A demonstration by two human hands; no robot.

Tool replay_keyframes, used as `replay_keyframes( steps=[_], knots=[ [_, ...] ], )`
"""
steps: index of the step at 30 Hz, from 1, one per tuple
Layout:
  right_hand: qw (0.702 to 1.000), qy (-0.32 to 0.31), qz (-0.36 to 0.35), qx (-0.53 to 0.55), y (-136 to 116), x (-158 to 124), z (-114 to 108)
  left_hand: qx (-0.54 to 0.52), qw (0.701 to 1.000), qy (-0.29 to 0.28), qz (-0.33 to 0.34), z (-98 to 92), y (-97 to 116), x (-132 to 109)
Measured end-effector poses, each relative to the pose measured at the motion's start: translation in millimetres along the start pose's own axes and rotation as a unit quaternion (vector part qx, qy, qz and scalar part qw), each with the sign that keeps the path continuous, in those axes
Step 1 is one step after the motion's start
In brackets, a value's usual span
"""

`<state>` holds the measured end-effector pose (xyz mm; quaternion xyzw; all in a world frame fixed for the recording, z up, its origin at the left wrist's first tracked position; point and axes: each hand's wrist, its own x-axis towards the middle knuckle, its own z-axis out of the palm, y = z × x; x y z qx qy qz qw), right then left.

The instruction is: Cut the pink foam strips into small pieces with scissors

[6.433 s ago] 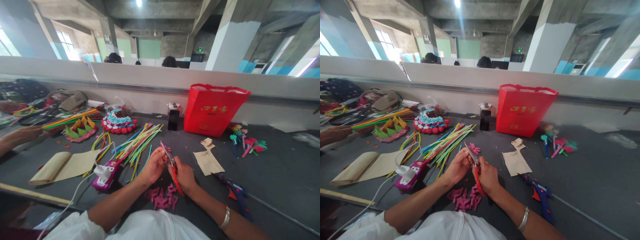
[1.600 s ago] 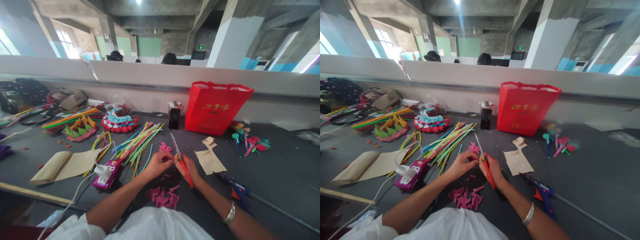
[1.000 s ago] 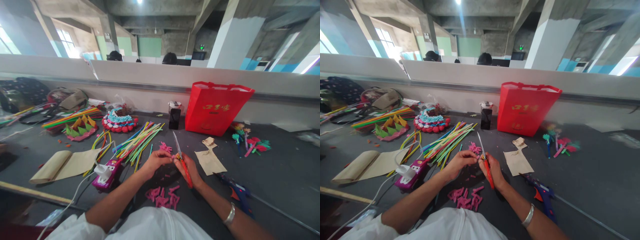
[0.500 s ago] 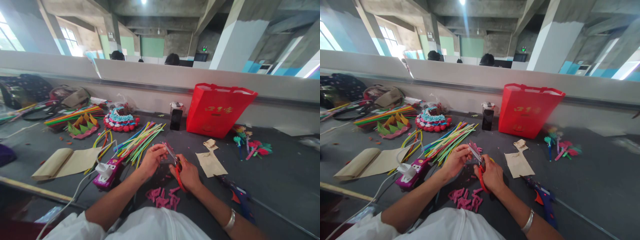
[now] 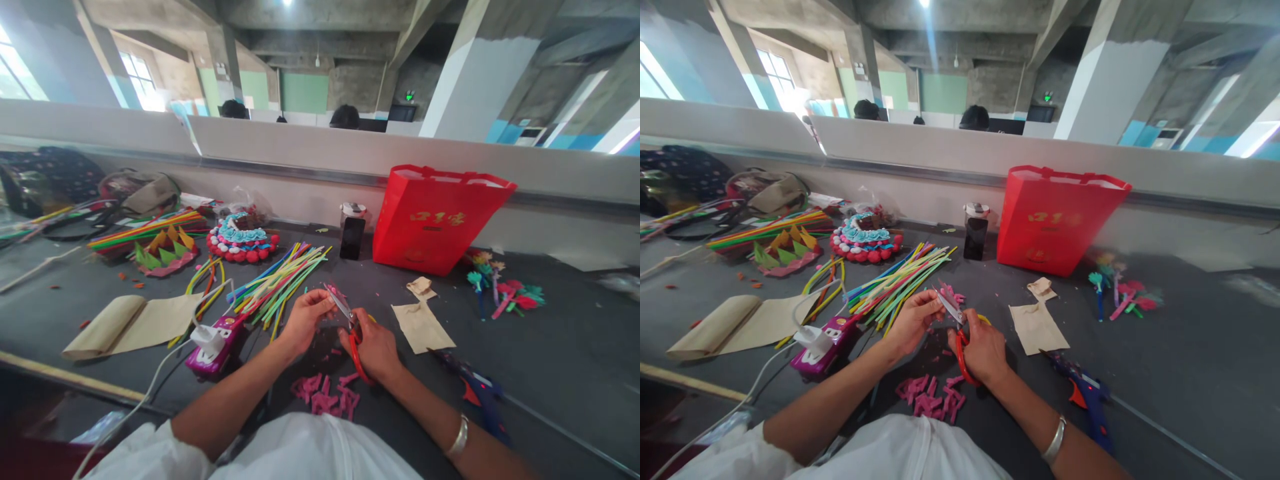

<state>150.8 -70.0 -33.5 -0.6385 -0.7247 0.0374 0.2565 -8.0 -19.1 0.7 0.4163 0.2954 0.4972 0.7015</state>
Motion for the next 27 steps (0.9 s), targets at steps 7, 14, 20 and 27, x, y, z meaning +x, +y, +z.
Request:
replay_keyframes(
  steps=[7, 14, 20, 27],
  knots=[
    [1.0, -0.001, 0.007, 0.016, 2.8, -0.9, 4.9, -0.018, 1.0, -0.009, -0.007, -1.5, -2.3, 0.8],
    [0.997, -0.008, 0.025, 0.078, 3.3, 0.6, 7.4, -0.022, 1.0, -0.005, -0.017, -0.4, -2.3, 0.9],
    [0.99, 0.006, 0.03, 0.14, 5.8, 2.4, 4.2, -0.075, 0.997, -0.018, -0.024, 0.6, 2.4, 1.6],
    [0.99, -0.005, 0.033, 0.138, 4.7, 1.5, 0.6, -0.112, 0.992, -0.032, -0.038, -2.2, 2.5, 4.6]
  ],
)
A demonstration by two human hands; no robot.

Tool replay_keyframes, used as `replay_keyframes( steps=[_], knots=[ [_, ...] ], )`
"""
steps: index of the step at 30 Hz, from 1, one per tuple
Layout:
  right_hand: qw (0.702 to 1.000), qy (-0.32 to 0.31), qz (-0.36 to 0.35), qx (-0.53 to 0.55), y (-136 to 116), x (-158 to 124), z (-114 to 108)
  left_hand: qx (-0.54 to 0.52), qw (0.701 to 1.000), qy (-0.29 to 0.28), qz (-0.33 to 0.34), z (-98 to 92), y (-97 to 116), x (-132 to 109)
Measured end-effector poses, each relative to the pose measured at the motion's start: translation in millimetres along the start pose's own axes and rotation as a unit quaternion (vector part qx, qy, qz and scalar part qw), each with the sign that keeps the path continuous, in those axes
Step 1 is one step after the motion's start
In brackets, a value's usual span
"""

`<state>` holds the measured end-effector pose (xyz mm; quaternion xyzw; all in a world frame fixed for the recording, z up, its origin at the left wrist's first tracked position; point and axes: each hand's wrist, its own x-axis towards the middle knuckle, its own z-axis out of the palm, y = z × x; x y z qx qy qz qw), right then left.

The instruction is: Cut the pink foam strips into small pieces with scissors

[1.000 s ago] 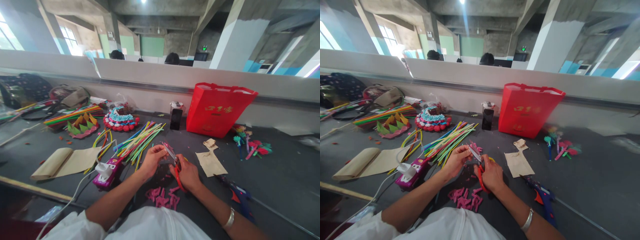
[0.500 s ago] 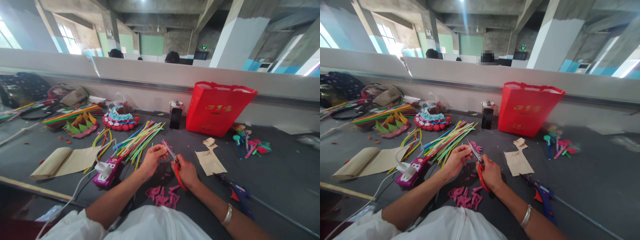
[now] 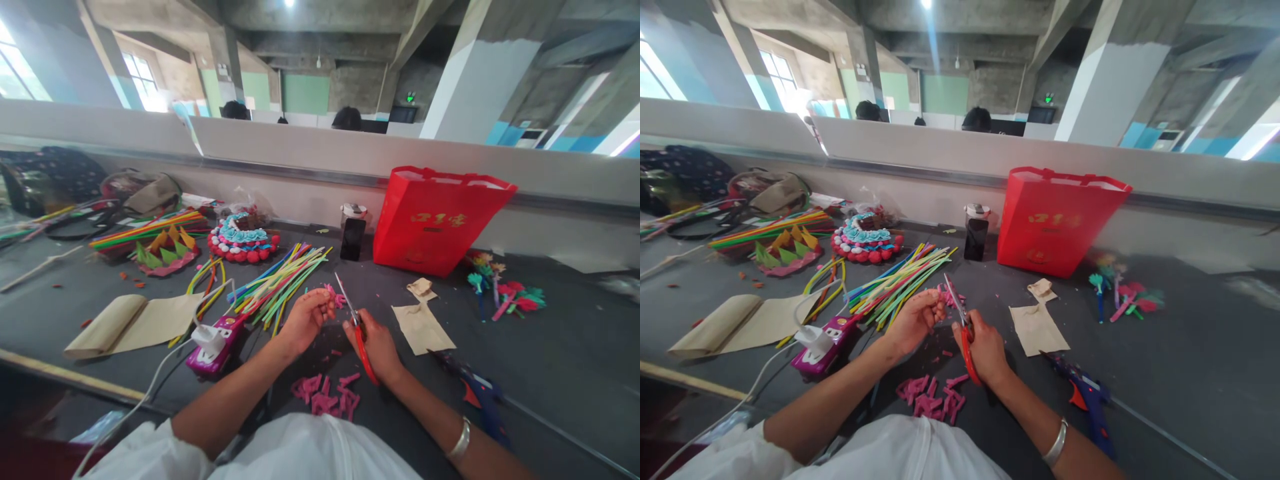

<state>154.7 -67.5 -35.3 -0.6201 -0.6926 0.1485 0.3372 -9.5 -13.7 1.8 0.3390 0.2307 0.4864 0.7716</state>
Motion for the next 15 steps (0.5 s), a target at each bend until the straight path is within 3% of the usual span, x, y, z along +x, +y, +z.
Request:
replay_keyframes(
  steps=[8, 15],
  knots=[
    [0.993, -0.032, -0.009, -0.11, -10.3, -5.9, -3.2, 0.019, 1.0, 0.0, 0.023, 1.7, -0.4, -2.2],
    [0.992, -0.034, -0.005, -0.124, -12.6, -6.4, -2.3, 0.054, 0.998, 0.021, 0.04, 4.0, -1.4, -5.8]
  ],
)
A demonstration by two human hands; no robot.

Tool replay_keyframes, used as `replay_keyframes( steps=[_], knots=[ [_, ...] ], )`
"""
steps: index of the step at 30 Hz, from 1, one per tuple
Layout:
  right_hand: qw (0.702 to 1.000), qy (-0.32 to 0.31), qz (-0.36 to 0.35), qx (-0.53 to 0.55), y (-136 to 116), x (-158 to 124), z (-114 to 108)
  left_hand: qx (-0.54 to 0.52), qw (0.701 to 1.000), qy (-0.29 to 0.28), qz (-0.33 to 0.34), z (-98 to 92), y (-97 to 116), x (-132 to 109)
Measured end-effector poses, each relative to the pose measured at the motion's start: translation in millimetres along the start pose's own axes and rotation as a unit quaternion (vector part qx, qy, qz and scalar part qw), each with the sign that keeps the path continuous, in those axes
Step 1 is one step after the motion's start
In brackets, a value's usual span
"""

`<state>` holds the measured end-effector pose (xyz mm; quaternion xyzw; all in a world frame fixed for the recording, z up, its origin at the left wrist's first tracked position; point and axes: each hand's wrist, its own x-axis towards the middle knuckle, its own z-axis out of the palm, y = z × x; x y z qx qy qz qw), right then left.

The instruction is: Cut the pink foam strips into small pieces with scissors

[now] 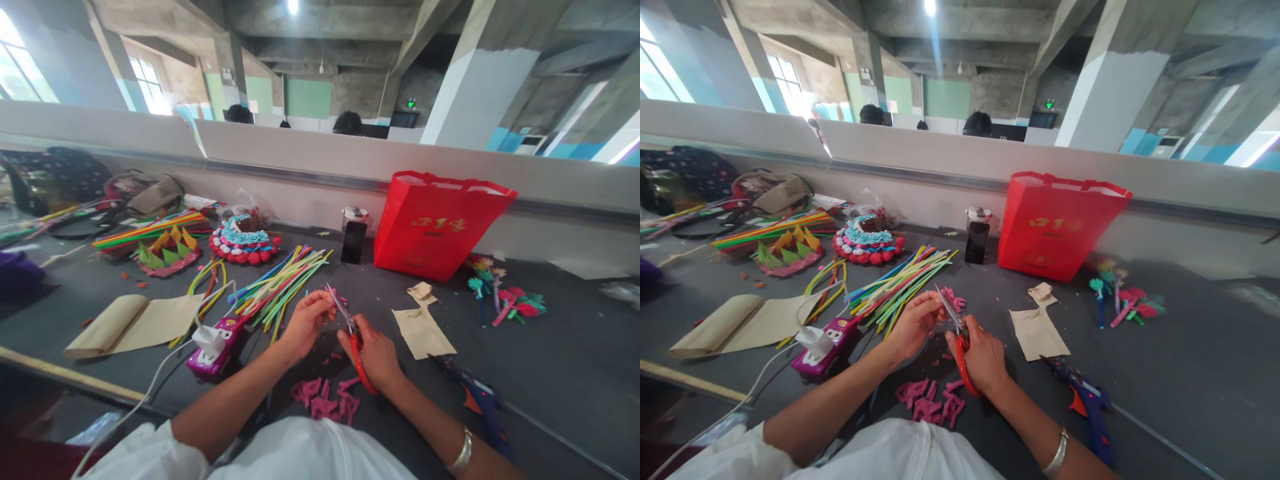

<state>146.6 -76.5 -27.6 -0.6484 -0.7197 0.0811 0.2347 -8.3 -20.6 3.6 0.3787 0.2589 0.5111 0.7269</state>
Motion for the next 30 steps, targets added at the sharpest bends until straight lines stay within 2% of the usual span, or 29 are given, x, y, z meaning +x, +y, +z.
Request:
replay_keyframes(
  steps=[16, 23, 30],
  knots=[
    [0.999, 0.01, -0.011, 0.04, 5.6, 1.6, 8.2, 0.03, 0.999, -0.003, 0.018, -0.6, -3.8, -0.1],
    [1.0, -0.006, -0.001, -0.012, -1.1, 0.2, 0.1, 0.062, 0.997, 0.026, 0.042, 0.7, -6.2, -0.9],
    [1.0, -0.027, 0.015, -0.007, -11.2, -3.5, -12.3, 0.083, 0.995, 0.011, 0.047, 4.7, -11.6, -4.7]
  ],
)
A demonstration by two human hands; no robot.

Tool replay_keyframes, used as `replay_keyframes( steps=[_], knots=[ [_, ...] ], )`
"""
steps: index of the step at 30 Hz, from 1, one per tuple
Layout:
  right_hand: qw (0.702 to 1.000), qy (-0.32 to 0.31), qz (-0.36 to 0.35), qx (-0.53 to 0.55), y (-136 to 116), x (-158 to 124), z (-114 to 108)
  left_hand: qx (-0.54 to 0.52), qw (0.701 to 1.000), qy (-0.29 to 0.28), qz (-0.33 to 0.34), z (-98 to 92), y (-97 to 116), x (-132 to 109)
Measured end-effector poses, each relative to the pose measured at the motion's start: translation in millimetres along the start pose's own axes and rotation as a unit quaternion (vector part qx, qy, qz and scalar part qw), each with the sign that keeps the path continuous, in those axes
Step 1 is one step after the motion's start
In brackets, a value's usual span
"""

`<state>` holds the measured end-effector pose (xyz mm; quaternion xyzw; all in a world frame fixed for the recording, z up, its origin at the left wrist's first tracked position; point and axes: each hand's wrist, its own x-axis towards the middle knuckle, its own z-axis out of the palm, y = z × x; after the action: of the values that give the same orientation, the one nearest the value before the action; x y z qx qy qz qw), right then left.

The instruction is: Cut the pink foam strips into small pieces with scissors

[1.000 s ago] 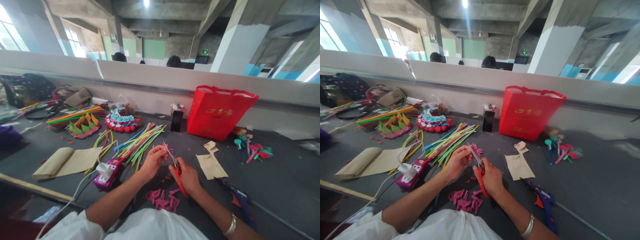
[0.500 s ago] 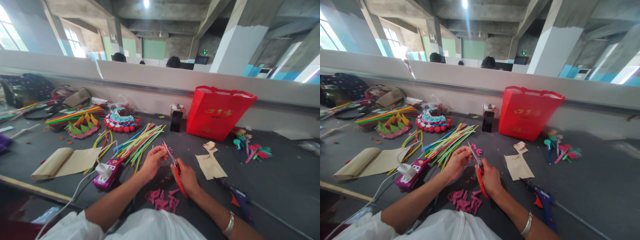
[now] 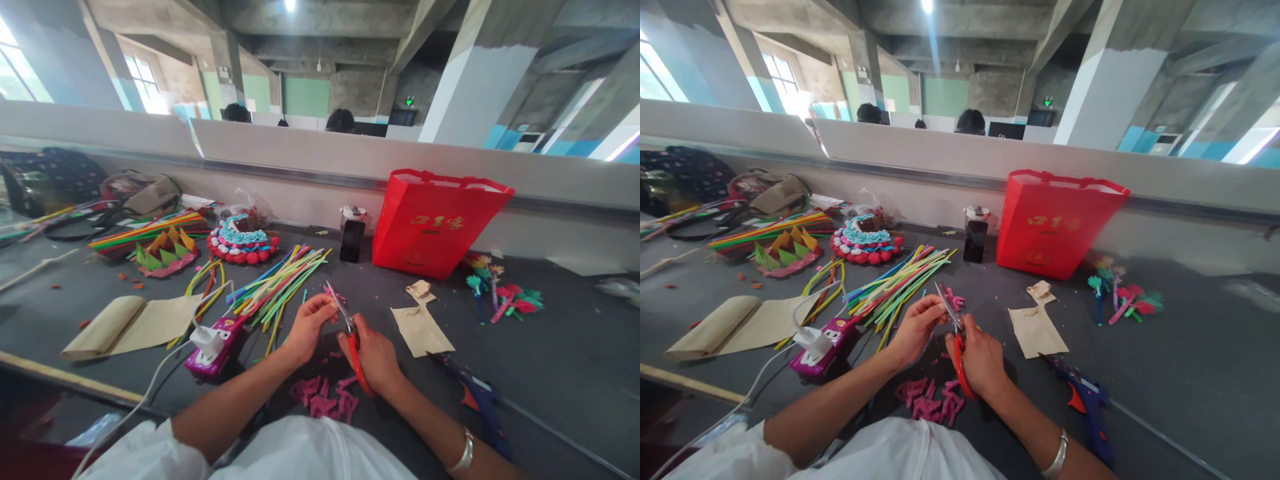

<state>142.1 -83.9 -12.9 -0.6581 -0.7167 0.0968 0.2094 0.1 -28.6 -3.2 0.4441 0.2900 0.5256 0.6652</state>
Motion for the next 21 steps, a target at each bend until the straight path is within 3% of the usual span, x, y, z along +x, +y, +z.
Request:
replay_keyframes(
  steps=[15, 21],
  knots=[
    [0.987, 0.034, -0.006, 0.156, 11.9, 8.2, 17.5, -0.023, 0.999, -0.007, -0.027, 0.5, -1.0, 0.9],
    [0.959, 0.079, 0.006, 0.272, 15.5, 12.8, 12.8, 0.015, 1.0, -0.015, -0.016, 0.8, 1.5, 1.4]
  ],
)
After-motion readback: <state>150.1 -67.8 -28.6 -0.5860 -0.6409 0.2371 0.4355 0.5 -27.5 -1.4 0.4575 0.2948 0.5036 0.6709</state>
